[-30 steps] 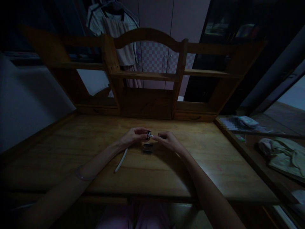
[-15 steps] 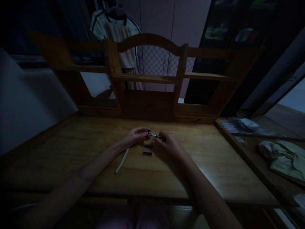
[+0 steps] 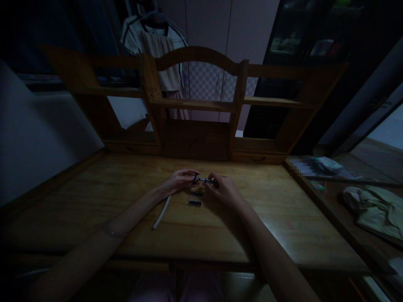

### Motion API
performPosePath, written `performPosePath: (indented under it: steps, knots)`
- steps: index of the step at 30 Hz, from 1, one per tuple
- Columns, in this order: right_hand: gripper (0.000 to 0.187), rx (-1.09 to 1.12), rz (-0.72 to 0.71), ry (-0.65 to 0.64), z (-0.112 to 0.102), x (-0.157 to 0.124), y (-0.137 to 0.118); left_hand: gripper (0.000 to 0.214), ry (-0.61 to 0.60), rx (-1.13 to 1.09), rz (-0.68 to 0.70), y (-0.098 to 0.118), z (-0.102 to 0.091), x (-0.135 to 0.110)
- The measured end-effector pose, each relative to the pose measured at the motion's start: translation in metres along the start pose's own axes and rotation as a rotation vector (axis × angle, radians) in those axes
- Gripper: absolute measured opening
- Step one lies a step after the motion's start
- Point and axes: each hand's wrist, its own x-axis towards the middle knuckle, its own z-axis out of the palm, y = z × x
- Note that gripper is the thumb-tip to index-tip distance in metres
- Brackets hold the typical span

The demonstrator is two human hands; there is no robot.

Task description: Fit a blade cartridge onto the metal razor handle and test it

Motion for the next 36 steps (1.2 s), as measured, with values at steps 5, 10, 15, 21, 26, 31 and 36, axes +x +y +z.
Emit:
performPosePath:
  steps: [5, 10, 15, 21, 26, 31, 36]
  knots:
    - [0.025, -0.012, -0.011, -0.02, 0.0012, 0.0006, 0.0006, 0.033, -0.003, -0.021, -0.005, 0.0014, -0.0003, 0.0003]
    - [0.026, -0.036, -0.025, -0.011, 0.003, 0.0003, 0.0019, 0.028, 0.03, -0.044, -0.007, 0.0003, -0.0026, 0.0021]
    - [0.026, -0.047, -0.02, -0.013, 0.0028, 0.0006, 0.0028, 0.027, 0.034, -0.054, 0.007, 0.0009, -0.0013, 0.0008]
    - [0.025, -0.031, -0.039, -0.016, 0.0008, 0.0004, -0.0009, 0.032, 0.021, -0.039, 0.011, 0.0017, 0.0013, -0.0007]
    - [0.025, -0.034, -0.009, -0.024, 0.0001, -0.0001, -0.0018, 0.032, 0.016, -0.032, -0.008, 0.0023, 0.0007, -0.0013]
    - [0.026, -0.029, -0.001, -0.037, 0.0003, -0.0002, -0.0015, 0.033, 0.03, -0.03, -0.022, 0.0024, 0.0003, -0.0006]
    - [0.026, -0.028, -0.013, -0.031, 0.0024, 0.0, 0.0, 0.034, 0.03, -0.045, -0.005, 0.0025, 0.0013, -0.0011]
